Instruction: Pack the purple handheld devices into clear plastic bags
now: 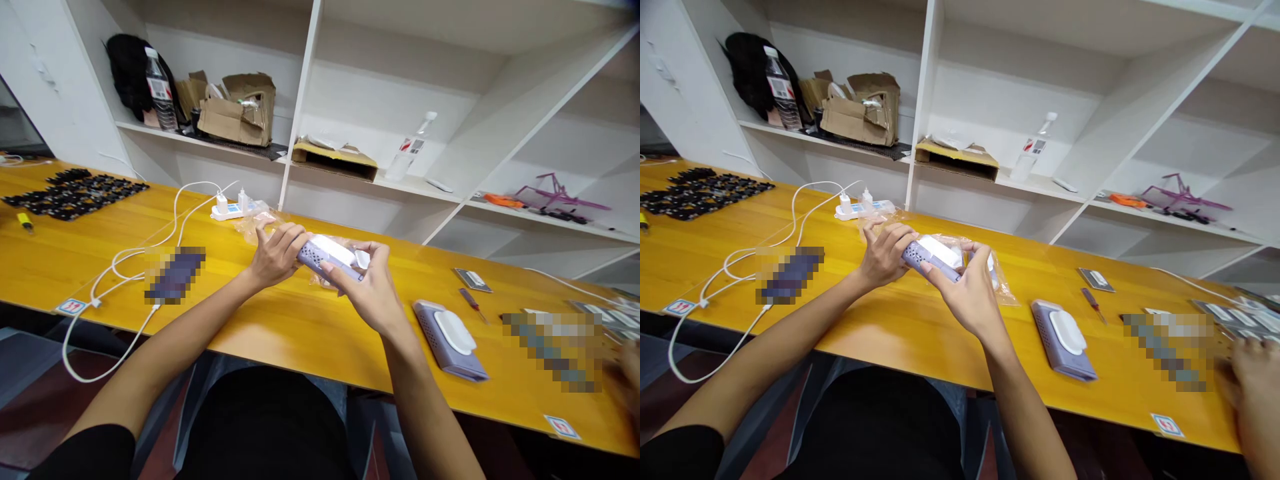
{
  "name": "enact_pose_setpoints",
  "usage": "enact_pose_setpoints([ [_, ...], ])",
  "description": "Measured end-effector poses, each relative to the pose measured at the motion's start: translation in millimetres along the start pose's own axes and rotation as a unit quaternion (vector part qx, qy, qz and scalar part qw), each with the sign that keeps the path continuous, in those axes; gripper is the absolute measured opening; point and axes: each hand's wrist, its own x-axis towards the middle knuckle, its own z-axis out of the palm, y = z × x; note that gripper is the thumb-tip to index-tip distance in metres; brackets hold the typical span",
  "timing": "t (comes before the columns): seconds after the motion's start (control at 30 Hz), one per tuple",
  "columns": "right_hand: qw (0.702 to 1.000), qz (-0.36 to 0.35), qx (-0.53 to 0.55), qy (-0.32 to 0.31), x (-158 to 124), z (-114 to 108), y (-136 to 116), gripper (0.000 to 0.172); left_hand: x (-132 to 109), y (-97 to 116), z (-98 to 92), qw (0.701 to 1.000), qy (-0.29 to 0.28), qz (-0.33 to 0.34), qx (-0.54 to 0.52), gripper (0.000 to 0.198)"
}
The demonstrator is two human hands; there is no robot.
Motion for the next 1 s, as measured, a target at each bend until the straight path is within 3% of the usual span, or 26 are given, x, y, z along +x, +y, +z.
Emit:
enact_pose_setpoints([
  [0.07, 0.999, 0.012, 0.033, 0.004, 1.4, -1.4, -5.2, 0.069, 0.4, -0.8, 1.5, 1.0, 0.014, -0.003, -0.014, 0.05],
  [0.27, 0.98, 0.067, 0.186, -0.002, 18.6, -14.3, -9.9, 0.06, 1.8, -3.5, 1.2, 0.993, -0.015, -0.084, -0.083, 0.072],
  [0.5, 0.995, 0.071, 0.07, -0.032, 48.7, -18.7, -17.5, 0.026, 3.3, 2.8, -3.3, 0.987, -0.032, -0.107, -0.112, 0.08],
  [0.8, 0.998, 0.033, 0.007, -0.053, 64.0, -26.7, -39.0, 0.026, 7.6, 9.9, -10.1, 0.987, 0.009, -0.113, -0.115, 0.086],
  [1.0, 0.993, 0.023, -0.059, -0.101, 64.6, -30.6, -49.7, 0.018, 9.3, 14.2, -12.6, 0.98, -0.005, -0.157, -0.118, 0.091],
])
